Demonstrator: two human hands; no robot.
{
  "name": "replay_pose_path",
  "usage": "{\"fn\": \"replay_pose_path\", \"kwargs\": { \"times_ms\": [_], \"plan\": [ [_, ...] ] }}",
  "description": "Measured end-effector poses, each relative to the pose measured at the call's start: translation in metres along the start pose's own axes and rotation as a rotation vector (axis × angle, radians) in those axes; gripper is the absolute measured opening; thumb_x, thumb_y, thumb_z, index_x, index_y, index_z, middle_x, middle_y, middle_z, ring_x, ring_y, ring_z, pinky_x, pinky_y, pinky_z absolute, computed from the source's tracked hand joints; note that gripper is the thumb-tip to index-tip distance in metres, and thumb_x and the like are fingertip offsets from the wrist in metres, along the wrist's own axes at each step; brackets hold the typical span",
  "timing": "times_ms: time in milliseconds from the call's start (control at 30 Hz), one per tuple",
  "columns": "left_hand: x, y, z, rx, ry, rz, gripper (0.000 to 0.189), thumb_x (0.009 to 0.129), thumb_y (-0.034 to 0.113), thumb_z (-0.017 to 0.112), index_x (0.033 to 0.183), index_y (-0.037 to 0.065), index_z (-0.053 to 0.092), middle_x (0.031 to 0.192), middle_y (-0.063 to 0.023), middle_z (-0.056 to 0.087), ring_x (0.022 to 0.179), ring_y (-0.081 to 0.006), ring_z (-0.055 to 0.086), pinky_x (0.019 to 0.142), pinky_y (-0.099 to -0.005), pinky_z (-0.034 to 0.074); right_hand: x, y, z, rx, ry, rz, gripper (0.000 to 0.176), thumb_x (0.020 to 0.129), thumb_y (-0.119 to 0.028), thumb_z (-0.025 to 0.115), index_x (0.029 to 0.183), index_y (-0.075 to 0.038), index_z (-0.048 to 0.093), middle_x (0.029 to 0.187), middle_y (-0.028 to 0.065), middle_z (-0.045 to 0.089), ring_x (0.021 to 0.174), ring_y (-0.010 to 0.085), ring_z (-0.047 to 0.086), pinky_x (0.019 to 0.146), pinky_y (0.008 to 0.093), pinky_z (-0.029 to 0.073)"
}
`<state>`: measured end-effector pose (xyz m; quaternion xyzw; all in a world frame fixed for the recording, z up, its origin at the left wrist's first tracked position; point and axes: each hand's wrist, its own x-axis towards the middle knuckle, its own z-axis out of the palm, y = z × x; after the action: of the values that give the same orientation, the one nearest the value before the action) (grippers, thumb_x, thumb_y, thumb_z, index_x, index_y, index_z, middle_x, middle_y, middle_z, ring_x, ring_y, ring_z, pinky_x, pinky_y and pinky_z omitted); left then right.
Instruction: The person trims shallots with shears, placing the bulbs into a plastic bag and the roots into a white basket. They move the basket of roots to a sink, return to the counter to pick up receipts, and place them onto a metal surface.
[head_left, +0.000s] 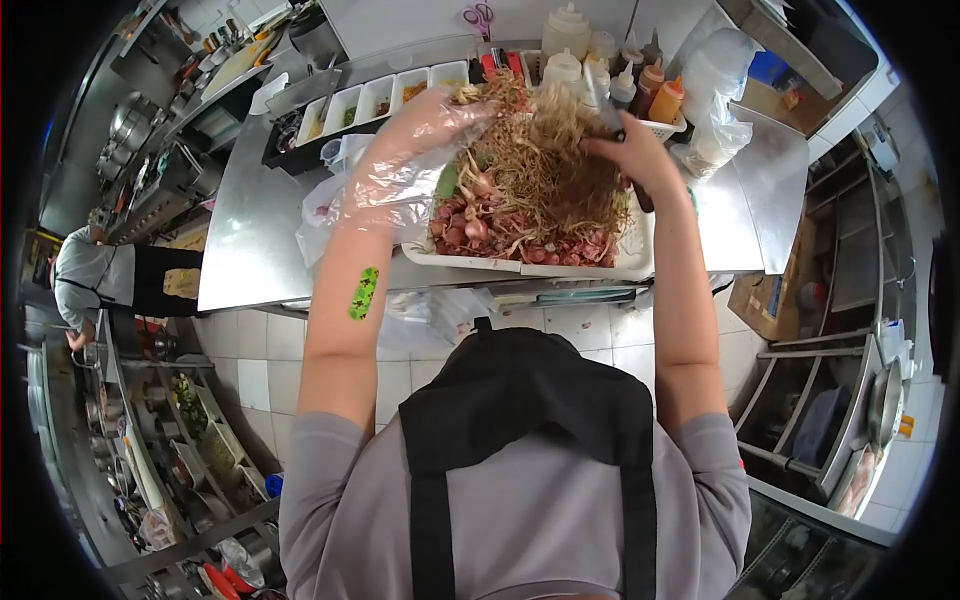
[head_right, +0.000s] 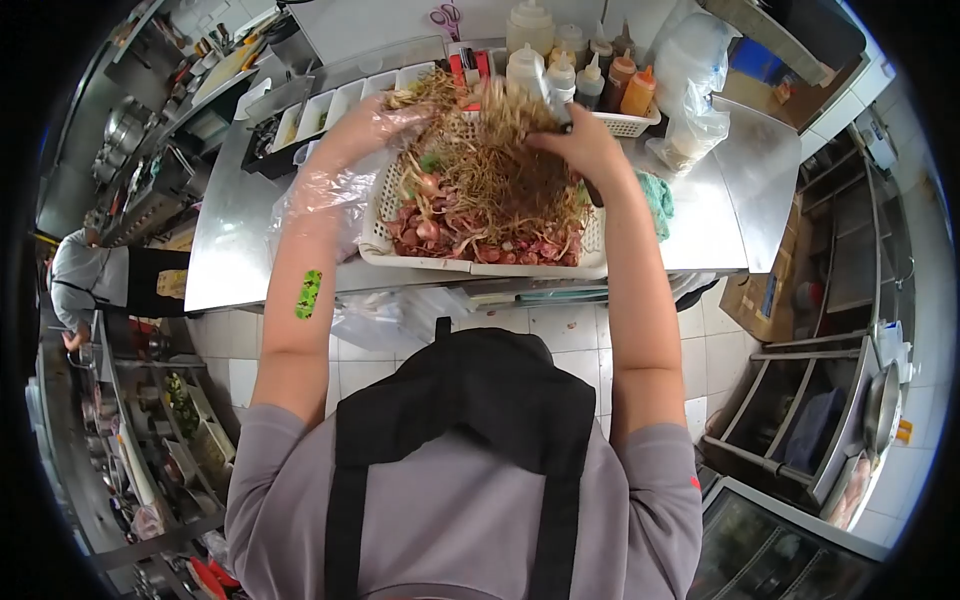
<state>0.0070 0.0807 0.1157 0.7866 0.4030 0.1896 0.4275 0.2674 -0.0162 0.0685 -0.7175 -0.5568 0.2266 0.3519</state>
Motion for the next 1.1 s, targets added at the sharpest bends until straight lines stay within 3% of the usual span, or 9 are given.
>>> {"fn": "replay_pose_path", "kwargs": {
  "times_ms": [267, 333, 500, 633, 700, 867, 933, 1033, 1100],
  "plan": [
    [0.017, -0.015, 0.036, -0.180, -0.226, -0.039, 0.065, 0.086, 0.058, 0.047, 0.121, 0.004, 0.050, 0.105, -0.0057, 0.059, 0.090, -0.0147, 0.054, 0.077, -0.0261, 0.043, -0.004, -0.067, 0.026, 0.227, -0.056, -0.306, 0.066, 0.071, -0.027, 0.075, 0.123, 0.003, 0.046, 0.085, 0.0121, 0.060, 0.052, 0.0107, 0.050, 0.040, 0.0256, 0.038],
    [0.023, -0.030, 0.050, -0.519, 0.079, -0.292, 0.072, 0.086, 0.062, 0.039, 0.131, 0.006, 0.041, 0.124, -0.0082, 0.050, 0.109, -0.0202, 0.049, 0.091, -0.0302, 0.039, 0.014, -0.059, 0.031, 0.184, -0.060, -0.265, 0.059, 0.071, -0.025, 0.075, 0.118, 0.002, 0.051, 0.080, 0.0107, 0.061, 0.051, 0.0112, 0.050, 0.043, 0.0263, 0.040],
    [0.000, -0.058, 0.066, -0.931, -0.339, -0.040, 0.082, 0.082, 0.073, 0.021, 0.116, 0.006, 0.052, 0.083, -0.0060, 0.058, 0.080, -0.0175, 0.058, 0.057, -0.0322, 0.051, 0.025, -0.039, 0.020, 0.379, 0.035, -0.112, 0.034, 0.074, -0.016, 0.070, 0.101, 0.002, 0.061, 0.064, 0.0069, 0.059, 0.044, 0.0125, 0.049, 0.040, 0.0274, 0.039],
    [-0.013, -0.063, 0.068, -1.050, -0.309, -0.051, 0.070, 0.087, 0.064, 0.035, 0.115, 0.002, 0.052, 0.081, -0.0050, 0.057, 0.079, -0.0173, 0.058, 0.061, -0.0309, 0.050, 0.028, -0.019, 0.005, 0.515, 0.159, 0.009, 0.028, 0.076, -0.013, 0.069, 0.095, 0.003, 0.056, 0.060, 0.0010, 0.052, 0.037, 0.0086, 0.040, 0.036, 0.0236, 0.034],
    [-0.033, -0.043, 0.060, -0.719, -0.246, -0.089, 0.050, 0.088, 0.045, 0.053, 0.113, 0.002, 0.054, 0.079, -0.0042, 0.056, 0.080, -0.0169, 0.057, 0.066, -0.0293, 0.048, 0.024, -0.014, -0.002, 0.507, 0.163, 0.021, 0.031, 0.076, -0.012, 0.068, 0.099, 0.005, 0.056, 0.064, 0.0036, 0.055, 0.037, 0.0096, 0.041, 0.035, 0.0247, 0.034],
    [-0.017, -0.066, 0.076, -0.868, -0.191, -0.049, 0.031, 0.085, 0.026, 0.060, 0.107, 0.005, 0.055, 0.080, -0.0036, 0.056, 0.077, -0.0146, 0.056, 0.070, -0.0288, 0.047, 0.018, 0.003, -0.003, 0.419, 0.106, 0.054, 0.033, 0.077, -0.012, 0.067, 0.101, 0.007, 0.057, 0.071, 0.0060, 0.059, 0.035, 0.0087, 0.038, 0.035, 0.0240, 0.034],
    [-0.013, -0.064, 0.079, -0.868, -0.131, -0.100, 0.028, 0.086, 0.026, 0.059, 0.104, 0.005, 0.056, 0.081, -0.0041, 0.056, 0.075, -0.0138, 0.056, 0.070, -0.0294, 0.048, 0.011, 0.001, -0.009, 0.284, -0.029, 0.100, 0.044, 0.078, -0.023, 0.069, 0.109, 0.004, 0.052, 0.068, 0.0047, 0.057, 0.046, 0.0129, 0.049, 0.041, 0.0254, 0.040],
    [-0.011, -0.055, 0.083, -0.286, 0.023, -0.137, 0.026, 0.087, 0.022, 0.055, 0.095, -0.002, 0.052, 0.080, -0.0110, 0.059, 0.071, -0.0202, 0.059, 0.066, -0.0336, 0.049, 0.001, 0.001, 0.008, -0.233, 0.524, -0.295, 0.052, 0.088, -0.025, 0.056, 0.127, 0.001, 0.034, 0.097, 0.0218, 0.060, 0.094, 0.0342, 0.058, 0.070, 0.0394, 0.049],
    [-0.006, -0.072, 0.093, -0.059, 0.114, 0.065, 0.025, 0.087, 0.021, 0.055, 0.095, -0.002, 0.051, 0.079, -0.0147, 0.060, 0.073, -0.0262, 0.060, 0.066, -0.0361, 0.048, -0.030, -0.039, 0.007, -0.152, 0.406, -0.249, 0.044, 0.087, -0.016, 0.050, 0.125, 0.002, 0.036, 0.095, 0.0247, 0.059, 0.090, 0.0381, 0.059, 0.074, 0.0426, 0.048]
  ]
}}
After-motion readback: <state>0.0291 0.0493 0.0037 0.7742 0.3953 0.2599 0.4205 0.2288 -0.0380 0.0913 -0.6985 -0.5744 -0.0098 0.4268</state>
